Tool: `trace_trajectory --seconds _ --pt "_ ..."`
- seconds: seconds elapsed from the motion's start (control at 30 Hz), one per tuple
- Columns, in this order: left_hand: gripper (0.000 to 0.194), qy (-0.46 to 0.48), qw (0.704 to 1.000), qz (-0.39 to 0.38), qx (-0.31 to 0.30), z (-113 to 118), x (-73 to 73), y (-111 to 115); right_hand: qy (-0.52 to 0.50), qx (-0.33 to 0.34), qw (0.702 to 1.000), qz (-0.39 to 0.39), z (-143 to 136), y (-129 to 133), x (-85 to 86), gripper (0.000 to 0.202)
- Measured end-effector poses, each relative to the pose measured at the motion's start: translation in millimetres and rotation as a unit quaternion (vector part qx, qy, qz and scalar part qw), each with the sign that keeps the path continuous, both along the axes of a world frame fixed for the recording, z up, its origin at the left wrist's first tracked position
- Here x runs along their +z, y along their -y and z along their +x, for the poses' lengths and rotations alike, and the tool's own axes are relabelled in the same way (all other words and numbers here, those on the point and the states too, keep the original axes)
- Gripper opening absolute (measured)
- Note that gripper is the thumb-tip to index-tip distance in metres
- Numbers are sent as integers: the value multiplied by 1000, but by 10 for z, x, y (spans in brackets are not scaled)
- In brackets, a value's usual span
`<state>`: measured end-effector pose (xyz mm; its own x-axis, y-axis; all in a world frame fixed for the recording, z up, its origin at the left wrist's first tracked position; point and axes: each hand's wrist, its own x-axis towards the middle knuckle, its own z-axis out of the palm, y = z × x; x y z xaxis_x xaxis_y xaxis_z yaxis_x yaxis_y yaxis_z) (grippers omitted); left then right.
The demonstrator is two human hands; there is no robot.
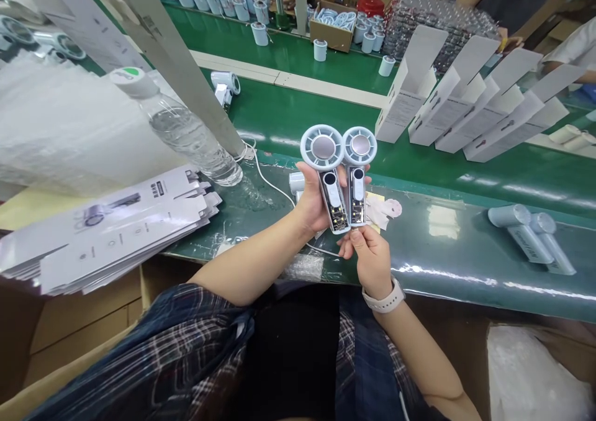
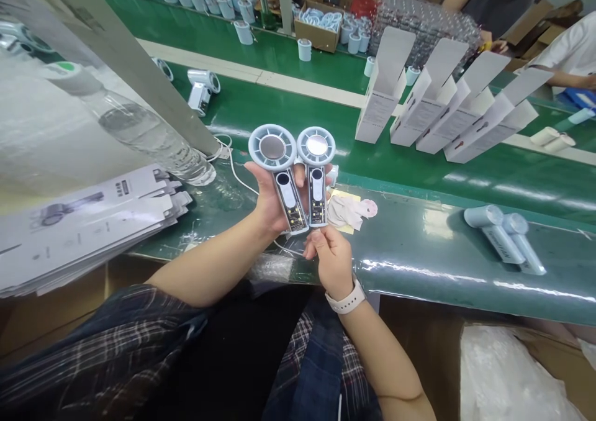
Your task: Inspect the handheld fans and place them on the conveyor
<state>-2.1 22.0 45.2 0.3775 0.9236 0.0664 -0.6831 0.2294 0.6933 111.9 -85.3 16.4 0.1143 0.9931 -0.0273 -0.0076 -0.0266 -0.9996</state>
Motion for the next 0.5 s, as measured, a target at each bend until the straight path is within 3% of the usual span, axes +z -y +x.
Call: trace_trajectory --seconds 0.17,0.4,0.5 --pt "82 13 1000 19 2 1 10 13 -58 17 998 -10 20 -2 40 44" --pt "84 -25 997 51 46 64 -25 99 -134 -48 990 -25 -80 42 -5 48" --pt "83 -20 996 71 44 88 -25 138 -154 -48 987 -24 -98 73 -17 50"
